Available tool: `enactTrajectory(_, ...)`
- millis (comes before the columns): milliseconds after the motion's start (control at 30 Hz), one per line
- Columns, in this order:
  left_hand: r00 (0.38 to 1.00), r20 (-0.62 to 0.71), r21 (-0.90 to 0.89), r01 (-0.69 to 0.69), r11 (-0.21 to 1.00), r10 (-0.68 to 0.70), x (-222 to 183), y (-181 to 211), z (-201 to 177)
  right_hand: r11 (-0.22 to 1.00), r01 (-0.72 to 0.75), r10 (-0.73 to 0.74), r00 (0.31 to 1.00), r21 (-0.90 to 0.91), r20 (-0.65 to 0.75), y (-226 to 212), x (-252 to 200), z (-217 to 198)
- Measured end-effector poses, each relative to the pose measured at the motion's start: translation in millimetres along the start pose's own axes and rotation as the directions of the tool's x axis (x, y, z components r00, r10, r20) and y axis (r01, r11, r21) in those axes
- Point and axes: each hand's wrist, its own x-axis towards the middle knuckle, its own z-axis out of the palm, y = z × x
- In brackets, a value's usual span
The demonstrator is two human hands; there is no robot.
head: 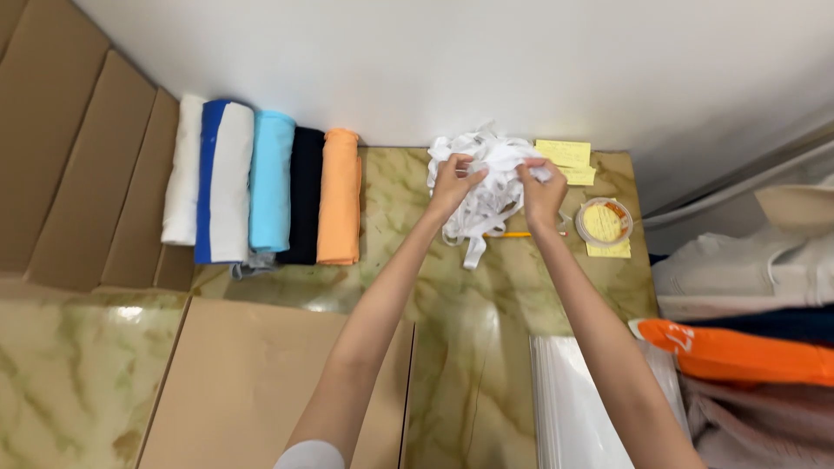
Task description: The person places a folded orange cloth into a clear plastic bag and seals it. They then untie a white ribbon from a cardboard box, remove the ribbon, and open the box to reveal two plastic-wrapped items. The person removes the items, closes the box, and stacks it on a pile of other boxes. Finally, they place a pink cloth into a plastic bag.
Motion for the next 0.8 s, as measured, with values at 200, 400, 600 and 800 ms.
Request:
enactTrajectory(200,0.914,0.377,0.698,-0.173,0.695,-0.151,-39.5,44.8,-34.4,0.69,0.605,-0.504,0.796,-0.398,0.336,9.6,24.7,32.0)
enactTrajectory(400,0.839,0.483,0.784,-0.288,0.55,-0.249,-61.9,34.1,-41.8,0.39,0.743,-0.397,0.669,-0.544,0.629,110.5,61.8,57.3)
enactTrajectory(600,0.839,0.543,0.79,-0.528,0.313,0.046,-103.7,46.1,-37.7,0.77,0.47,-0.098,0.756,-0.432,0.647,79.7,60.5,24.0)
enactTrajectory(800,0.632,0.718,0.667,-0.744,-0.03,0.291,-94.6,-51.6,-13.7,0.878,0.342,-0.083,0.799,-0.335,0.596,-2.0,33.1,-36.2)
